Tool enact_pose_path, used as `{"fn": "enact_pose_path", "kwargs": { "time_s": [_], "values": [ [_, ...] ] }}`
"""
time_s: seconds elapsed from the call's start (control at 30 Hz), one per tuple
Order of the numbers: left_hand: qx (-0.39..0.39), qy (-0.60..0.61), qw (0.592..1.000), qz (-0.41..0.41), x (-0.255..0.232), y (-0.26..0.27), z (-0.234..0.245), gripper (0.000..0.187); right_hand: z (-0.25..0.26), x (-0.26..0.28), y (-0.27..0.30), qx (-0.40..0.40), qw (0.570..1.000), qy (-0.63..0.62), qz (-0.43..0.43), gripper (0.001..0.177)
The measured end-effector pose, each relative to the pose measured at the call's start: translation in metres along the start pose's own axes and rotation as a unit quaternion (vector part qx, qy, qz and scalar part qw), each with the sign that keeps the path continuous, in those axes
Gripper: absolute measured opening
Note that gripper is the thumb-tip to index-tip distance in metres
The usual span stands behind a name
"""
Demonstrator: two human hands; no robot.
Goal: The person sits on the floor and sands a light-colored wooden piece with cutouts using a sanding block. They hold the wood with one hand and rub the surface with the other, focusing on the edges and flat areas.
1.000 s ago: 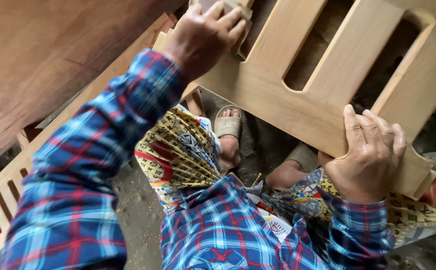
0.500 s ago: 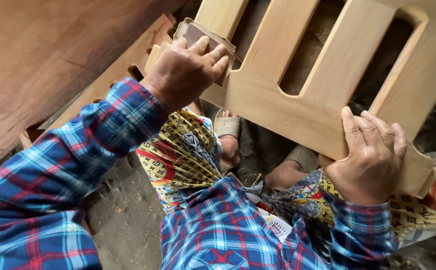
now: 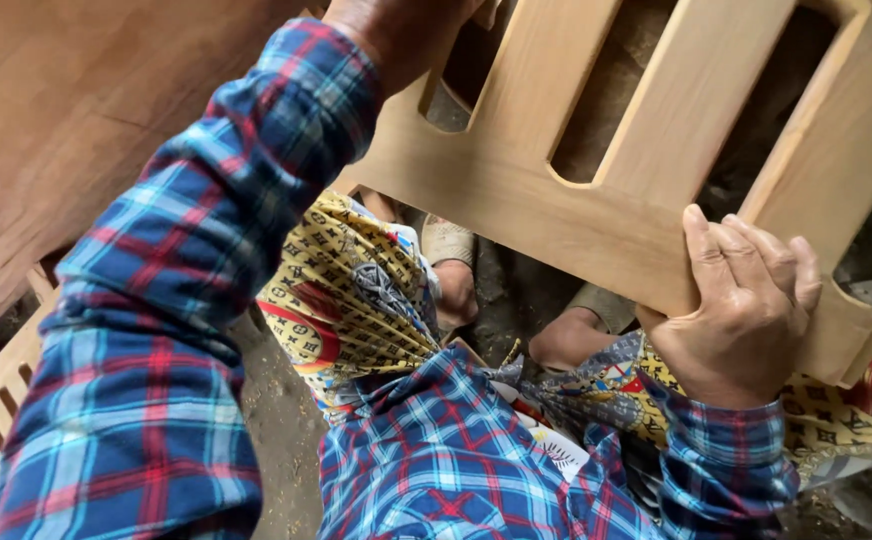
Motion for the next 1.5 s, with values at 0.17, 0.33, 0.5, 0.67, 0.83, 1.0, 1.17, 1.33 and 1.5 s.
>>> {"fn": "enact_pose_path", "kwargs": {
  "time_s": [0.17,0.33,0.5,0.67,0.83,1.0,1.17,1.33,1.5],
  "values": [
    [0.007,-0.019,1.0,0.0,0.014,0.0,0.024,0.019,-0.001,-0.003,-0.001,-0.001,1.0,0.007,0.003,0.066],
    [0.081,0.118,0.989,0.027,0.003,0.034,0.083,0.009,0.003,-0.003,0.0,0.001,1.0,0.002,0.009,0.063],
    [0.079,0.087,0.993,0.026,0.004,0.032,0.072,0.008,0.003,-0.006,-0.003,-0.014,0.999,-0.014,0.034,0.056],
    [-0.043,0.033,0.998,0.041,0.005,0.019,0.013,0.009,0.004,-0.006,-0.003,-0.017,0.999,-0.019,0.045,0.057],
    [-0.032,0.026,0.996,0.08,0.008,0.013,-0.01,0.011,0.002,-0.005,-0.004,-0.007,0.999,-0.02,0.031,0.058],
    [-0.016,-0.012,0.993,0.119,0.012,0.018,0.007,0.021,0.001,-0.006,-0.001,-0.006,1.0,-0.014,0.017,0.062],
    [0.11,0.14,0.982,0.069,-0.01,0.054,0.089,0.034,0.007,0.001,-0.005,-0.013,0.999,-0.027,0.019,0.065],
    [0.151,0.166,0.967,0.119,0.002,0.08,0.132,0.009,0.003,-0.003,-0.002,-0.01,0.999,-0.027,0.023,0.081],
    [0.122,0.181,0.946,0.239,-0.007,0.109,0.093,0.034,0.001,0.004,-0.002,-0.035,0.999,-0.004,0.024,0.088]
  ]
}}
Point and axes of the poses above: each hand's wrist, its own y-axis away from the middle knuckle, its own z-axis out of the back of the hand, x = y × z, the point moved 4 cm from there along -y, towards the middle knuckle, and after that the axes turned 8 degrees about -y, right-handed, at the moved point
